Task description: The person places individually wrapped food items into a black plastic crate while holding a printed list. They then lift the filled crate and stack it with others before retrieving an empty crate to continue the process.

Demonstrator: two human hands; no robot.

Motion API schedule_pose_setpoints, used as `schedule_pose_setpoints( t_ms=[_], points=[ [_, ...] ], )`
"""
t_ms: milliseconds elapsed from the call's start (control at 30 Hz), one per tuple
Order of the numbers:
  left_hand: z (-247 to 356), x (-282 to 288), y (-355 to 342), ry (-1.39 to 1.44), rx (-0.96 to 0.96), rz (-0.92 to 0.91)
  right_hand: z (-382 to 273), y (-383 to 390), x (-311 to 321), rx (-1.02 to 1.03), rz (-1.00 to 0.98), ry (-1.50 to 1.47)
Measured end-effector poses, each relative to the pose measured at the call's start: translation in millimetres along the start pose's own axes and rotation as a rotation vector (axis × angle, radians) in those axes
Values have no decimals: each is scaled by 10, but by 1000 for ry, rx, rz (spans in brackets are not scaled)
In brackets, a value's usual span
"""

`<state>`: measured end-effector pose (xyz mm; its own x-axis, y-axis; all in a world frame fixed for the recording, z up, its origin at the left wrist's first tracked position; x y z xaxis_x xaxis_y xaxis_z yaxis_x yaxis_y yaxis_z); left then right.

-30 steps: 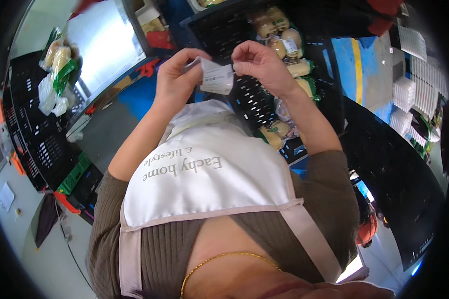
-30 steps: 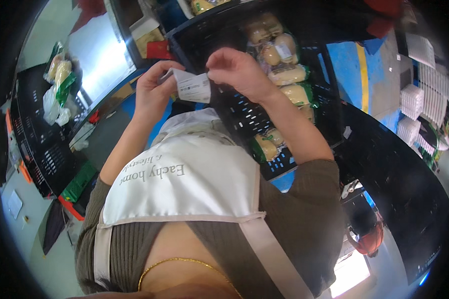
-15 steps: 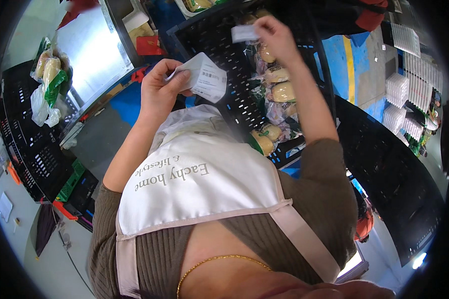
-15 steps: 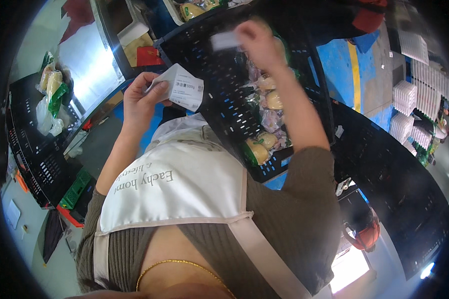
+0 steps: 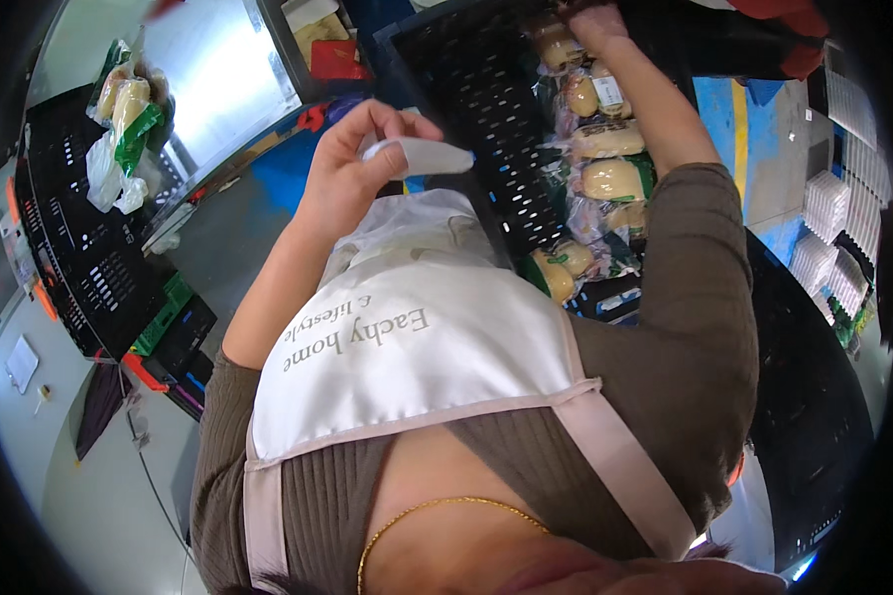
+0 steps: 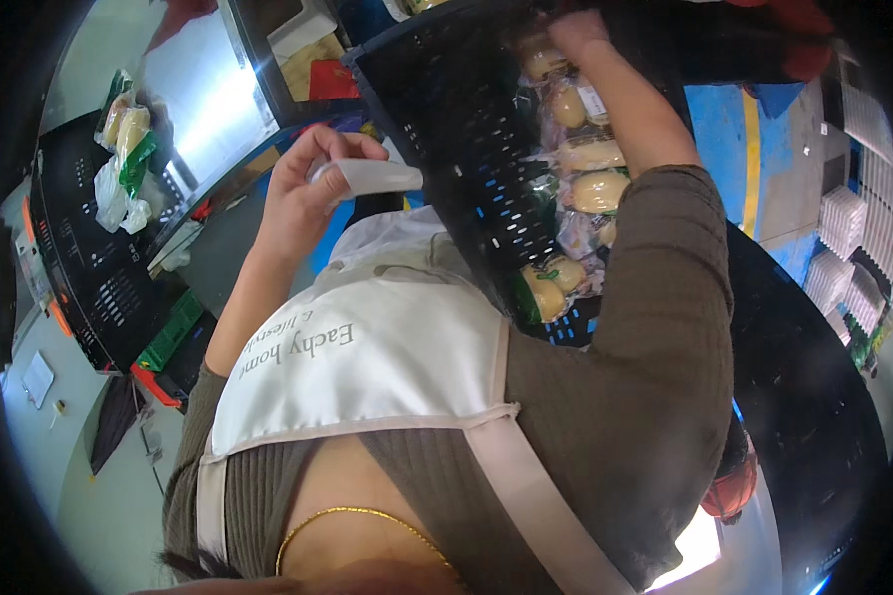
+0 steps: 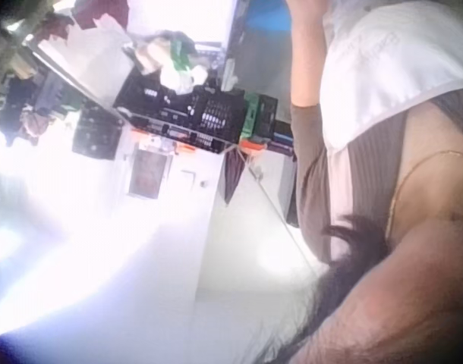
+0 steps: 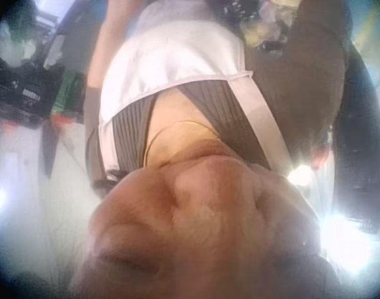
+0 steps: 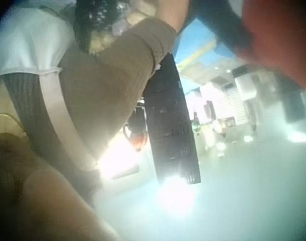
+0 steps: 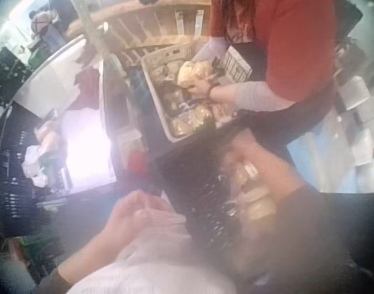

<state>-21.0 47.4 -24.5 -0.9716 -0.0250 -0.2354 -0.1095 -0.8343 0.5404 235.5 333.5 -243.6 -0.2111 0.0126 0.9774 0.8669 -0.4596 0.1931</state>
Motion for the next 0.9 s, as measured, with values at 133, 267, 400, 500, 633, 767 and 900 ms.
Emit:
schedule_pose_setpoints(
  t_ms=[133,267,400,500,633,767,900],
  points=[
    [-49,-26,-42,262,117,4,-495,292,1303,-396,-238,-536],
    [29,-95,-90,94,28,135,-1502,733,1471,-181,352,-1595],
    [-70,-159,-187,-157,-26,99,-2556,1081,1817,-302,591,-2138],
    [-34,-370,-171,-273,0,86,-2668,1330,1714,-530,955,-2249],
    [-122,-599,-218,-367,63,-44,-2665,1682,1495,-781,1157,-2080],
    [-92,-581,-143,-511,60,-3,-2160,2439,1038,-1057,971,-1529],
    [-140,-477,-66,-424,8,-71,-1431,3121,873,-732,111,-344]
  ],
)
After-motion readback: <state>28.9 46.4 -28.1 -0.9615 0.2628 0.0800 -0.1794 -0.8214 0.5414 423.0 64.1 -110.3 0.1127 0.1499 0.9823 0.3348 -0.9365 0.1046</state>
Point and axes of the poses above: each hand's wrist, its own y-axis away from the middle knuckle, its own x-axis out of the back of the hand, z = x × y, the point moved 5 cm from there along -y, towards the middle knuckle, and after that the axes turned 15 degrees about x, right-handed, at the moved point
